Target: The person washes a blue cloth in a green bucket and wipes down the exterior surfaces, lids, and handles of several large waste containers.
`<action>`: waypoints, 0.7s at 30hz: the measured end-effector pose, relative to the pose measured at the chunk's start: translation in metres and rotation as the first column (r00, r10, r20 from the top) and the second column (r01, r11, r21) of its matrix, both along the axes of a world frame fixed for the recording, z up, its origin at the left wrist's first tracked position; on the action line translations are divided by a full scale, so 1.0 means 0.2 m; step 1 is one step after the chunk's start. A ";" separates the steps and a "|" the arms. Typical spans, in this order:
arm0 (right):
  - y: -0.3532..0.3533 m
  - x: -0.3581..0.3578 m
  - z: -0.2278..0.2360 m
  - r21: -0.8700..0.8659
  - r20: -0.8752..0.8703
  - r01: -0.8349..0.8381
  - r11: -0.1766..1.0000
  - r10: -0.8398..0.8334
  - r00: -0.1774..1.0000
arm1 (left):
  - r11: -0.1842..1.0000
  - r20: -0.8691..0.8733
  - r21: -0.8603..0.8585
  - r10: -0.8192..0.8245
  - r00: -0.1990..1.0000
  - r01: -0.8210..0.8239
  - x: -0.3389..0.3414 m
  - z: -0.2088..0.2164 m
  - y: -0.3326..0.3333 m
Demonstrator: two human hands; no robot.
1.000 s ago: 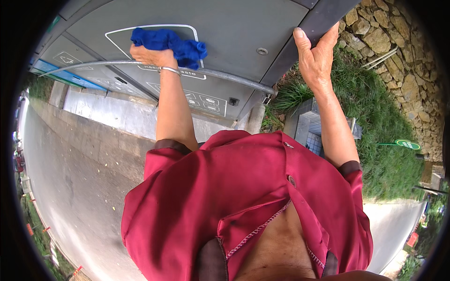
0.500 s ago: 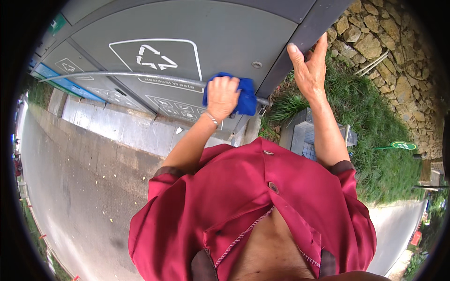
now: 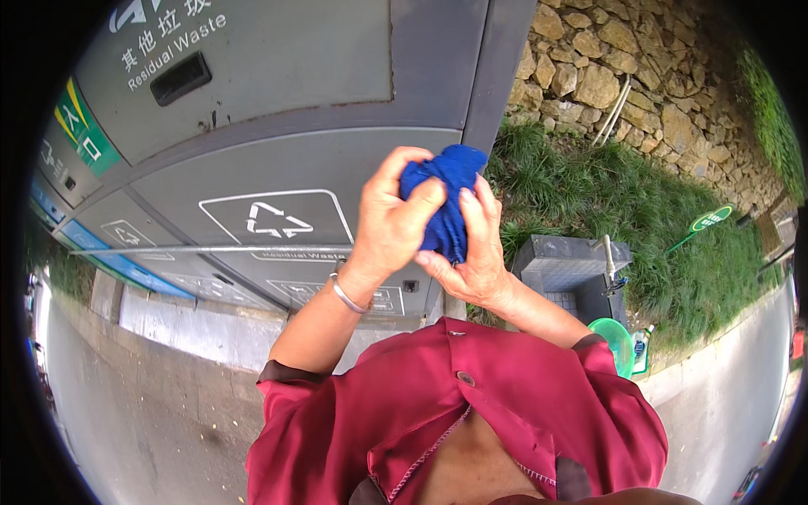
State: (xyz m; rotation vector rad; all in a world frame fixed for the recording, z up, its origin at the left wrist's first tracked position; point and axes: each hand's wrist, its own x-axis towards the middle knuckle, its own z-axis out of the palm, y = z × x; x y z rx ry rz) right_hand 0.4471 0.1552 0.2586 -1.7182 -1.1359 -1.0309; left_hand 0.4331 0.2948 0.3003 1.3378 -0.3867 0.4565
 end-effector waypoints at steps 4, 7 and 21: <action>0.01 0.12 0.06 0.181 0.167 0.171 0.969 -0.201 0.965 | 0.981 0.116 0.188 -0.068 0.991 0.045 -0.03 0.15 0.03; 0.03 0.22 0.18 0.200 0.189 0.392 0.898 -0.428 0.884 | 0.903 0.240 0.360 0.152 0.959 -0.233 -0.05 0.09 0.17; 0.16 0.53 1.70 0.573 0.516 0.487 0.659 -0.752 0.411 | 0.907 -0.177 0.059 0.421 0.890 -0.417 -0.25 -0.39 0.93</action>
